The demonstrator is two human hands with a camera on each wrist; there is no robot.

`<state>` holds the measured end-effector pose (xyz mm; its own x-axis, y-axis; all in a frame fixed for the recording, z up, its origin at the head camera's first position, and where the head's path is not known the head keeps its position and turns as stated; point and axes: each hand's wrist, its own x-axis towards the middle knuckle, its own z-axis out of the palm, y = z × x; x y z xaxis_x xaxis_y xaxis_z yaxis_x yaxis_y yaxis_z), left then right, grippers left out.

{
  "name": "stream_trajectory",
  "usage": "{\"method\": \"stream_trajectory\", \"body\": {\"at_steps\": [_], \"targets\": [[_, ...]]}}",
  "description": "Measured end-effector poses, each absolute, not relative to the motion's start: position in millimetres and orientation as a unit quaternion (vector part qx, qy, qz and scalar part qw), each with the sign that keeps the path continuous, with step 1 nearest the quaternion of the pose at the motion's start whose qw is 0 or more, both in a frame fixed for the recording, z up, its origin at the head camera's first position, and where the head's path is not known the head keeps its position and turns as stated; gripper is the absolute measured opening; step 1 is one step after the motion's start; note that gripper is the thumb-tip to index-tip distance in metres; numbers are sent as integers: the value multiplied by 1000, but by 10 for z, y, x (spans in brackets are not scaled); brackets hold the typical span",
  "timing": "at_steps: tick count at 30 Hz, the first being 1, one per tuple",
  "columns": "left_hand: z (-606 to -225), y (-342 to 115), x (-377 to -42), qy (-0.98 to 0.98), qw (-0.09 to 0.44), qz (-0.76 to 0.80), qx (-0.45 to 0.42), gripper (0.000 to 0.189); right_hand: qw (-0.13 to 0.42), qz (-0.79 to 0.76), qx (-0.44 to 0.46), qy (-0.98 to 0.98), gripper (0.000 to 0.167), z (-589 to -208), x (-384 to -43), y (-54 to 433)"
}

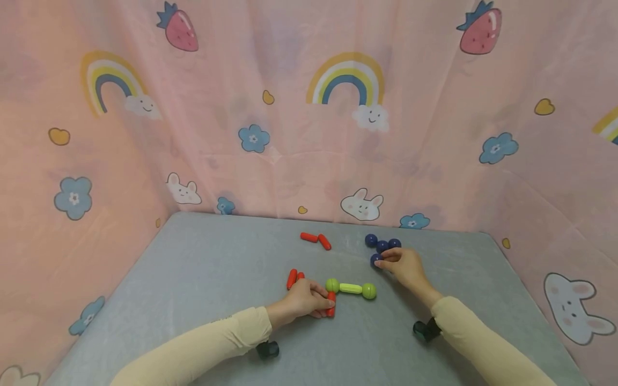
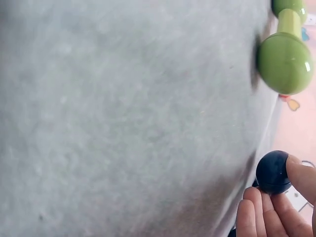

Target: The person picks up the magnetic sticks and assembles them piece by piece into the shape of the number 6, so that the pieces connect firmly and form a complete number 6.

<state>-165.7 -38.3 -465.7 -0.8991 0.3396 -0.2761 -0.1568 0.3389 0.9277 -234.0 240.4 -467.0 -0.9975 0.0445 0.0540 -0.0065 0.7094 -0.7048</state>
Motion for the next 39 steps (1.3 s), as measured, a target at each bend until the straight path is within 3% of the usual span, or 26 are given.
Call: {"method": "stream_trajectory", "body": {"at_steps": [19,39], "targets": [[-4663,-394,-1666,784,221,576,66,21,5,435,47,-899,36,-4362,-1956,2245],[-4684,-387,-1697,785,225,575,58,19,-109,499,76,-856,36,-4472,-1415,1835]]}}
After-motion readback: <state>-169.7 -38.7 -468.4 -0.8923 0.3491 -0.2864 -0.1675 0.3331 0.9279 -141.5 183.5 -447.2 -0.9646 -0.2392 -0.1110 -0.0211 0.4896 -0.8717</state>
